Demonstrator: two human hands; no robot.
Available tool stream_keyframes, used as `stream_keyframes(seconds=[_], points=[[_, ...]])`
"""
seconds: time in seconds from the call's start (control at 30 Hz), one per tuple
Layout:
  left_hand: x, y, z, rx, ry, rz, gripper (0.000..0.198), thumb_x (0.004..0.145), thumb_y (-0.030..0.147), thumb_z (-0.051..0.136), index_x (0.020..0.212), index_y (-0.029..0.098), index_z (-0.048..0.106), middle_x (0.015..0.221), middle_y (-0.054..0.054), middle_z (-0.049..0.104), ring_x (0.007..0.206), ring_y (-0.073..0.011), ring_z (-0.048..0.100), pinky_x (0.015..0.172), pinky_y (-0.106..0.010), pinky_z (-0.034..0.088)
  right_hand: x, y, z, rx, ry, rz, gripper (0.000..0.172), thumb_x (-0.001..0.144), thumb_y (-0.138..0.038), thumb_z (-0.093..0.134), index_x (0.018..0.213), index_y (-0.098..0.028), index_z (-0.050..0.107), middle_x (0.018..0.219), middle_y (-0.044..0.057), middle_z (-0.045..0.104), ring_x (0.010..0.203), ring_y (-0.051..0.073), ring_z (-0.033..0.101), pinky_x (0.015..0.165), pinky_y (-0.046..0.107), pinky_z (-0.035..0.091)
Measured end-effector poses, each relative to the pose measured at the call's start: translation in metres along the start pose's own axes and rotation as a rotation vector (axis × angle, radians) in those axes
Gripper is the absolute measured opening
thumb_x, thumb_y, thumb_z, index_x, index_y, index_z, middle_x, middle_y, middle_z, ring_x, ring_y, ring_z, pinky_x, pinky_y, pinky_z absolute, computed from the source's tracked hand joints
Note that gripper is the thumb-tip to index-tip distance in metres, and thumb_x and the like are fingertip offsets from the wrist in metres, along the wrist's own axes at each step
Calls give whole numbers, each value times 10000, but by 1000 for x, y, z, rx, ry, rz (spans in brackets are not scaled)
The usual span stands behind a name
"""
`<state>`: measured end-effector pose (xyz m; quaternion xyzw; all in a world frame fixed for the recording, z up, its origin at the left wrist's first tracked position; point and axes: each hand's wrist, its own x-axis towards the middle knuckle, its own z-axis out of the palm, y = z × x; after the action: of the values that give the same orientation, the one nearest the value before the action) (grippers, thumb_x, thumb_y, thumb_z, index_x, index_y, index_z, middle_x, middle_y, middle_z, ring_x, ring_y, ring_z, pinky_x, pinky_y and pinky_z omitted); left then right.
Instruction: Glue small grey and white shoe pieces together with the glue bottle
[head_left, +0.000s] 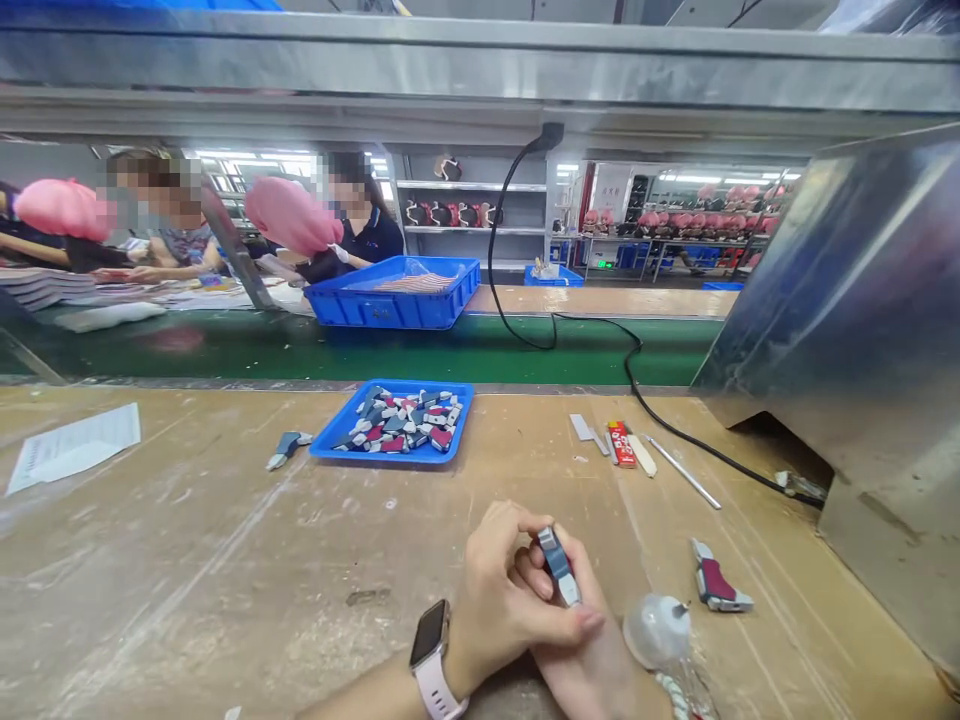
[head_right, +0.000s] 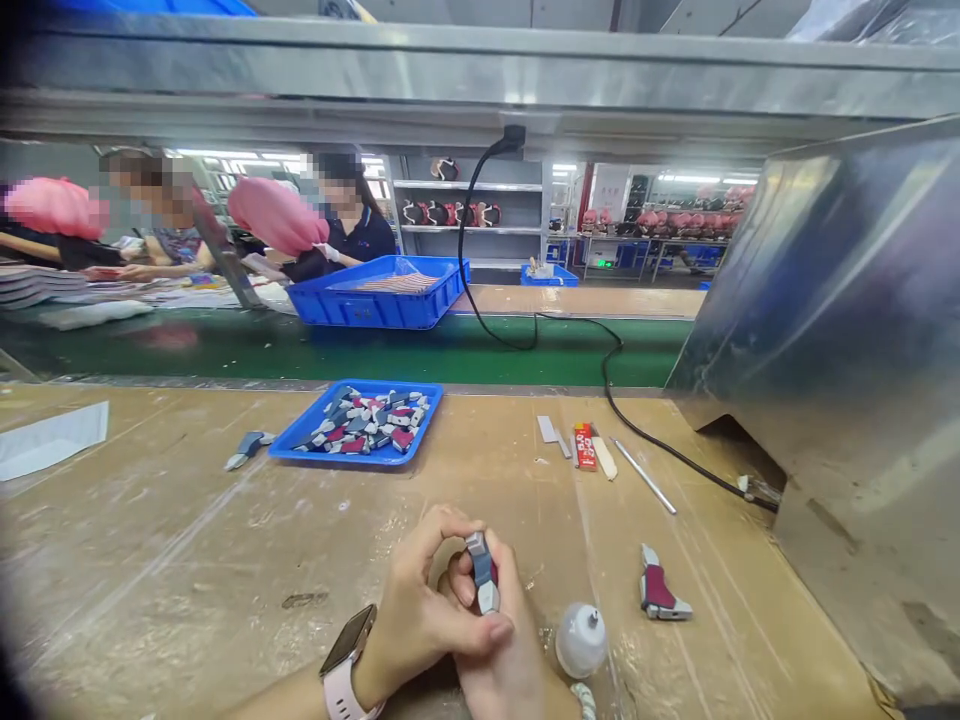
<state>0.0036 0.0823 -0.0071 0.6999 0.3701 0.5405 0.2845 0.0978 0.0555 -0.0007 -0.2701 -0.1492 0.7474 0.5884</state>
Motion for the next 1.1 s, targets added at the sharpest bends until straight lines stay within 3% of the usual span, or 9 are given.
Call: stream_keyframes(seconds=[0.17, 0.33, 0.63, 1.1], points=[[-1, -3, 0, -12, -28, 6, 612, 622, 648, 849, 985, 204, 637, 800, -19, 617, 707, -190, 599, 622, -305, 498, 0, -4, 5, 132, 99, 72, 538, 418, -460, 971, 552, -182, 530, 557, -63, 433, 554, 72, 367, 560, 159, 438], [2, -2, -7, -27, -54, -8, 612, 611, 616, 870, 988, 190, 643, 839, -32, 646, 743, -205, 623, 658, -318, 502, 3, -2, 3, 134, 14, 97, 475, 569, -459, 937, 599, -159, 570, 561, -63, 443, 542, 64, 370, 528, 149, 404], [8, 8, -10, -71, -60, -19, 563, 587, 534, 906, 952, 189, 653, 864, -11, 670, 759, -174, 622, 687, -282, 507, 4, -9, -6, 91, -15, 121, 343, 733, -387, 841, 677, -155, 595, 559, -74, 450, 521, 67, 416, 505, 154, 395], [8, 5, -7, -75, -57, 30, 606, 629, 582, 881, 999, 172, 634, 887, -16, 673, 737, -148, 607, 666, -263, 503, 3, -16, -2, 57, -110, 107, 345, 819, -390, 753, 642, -148, 581, 566, -62, 417, 518, 59, 357, 483, 140, 357]])
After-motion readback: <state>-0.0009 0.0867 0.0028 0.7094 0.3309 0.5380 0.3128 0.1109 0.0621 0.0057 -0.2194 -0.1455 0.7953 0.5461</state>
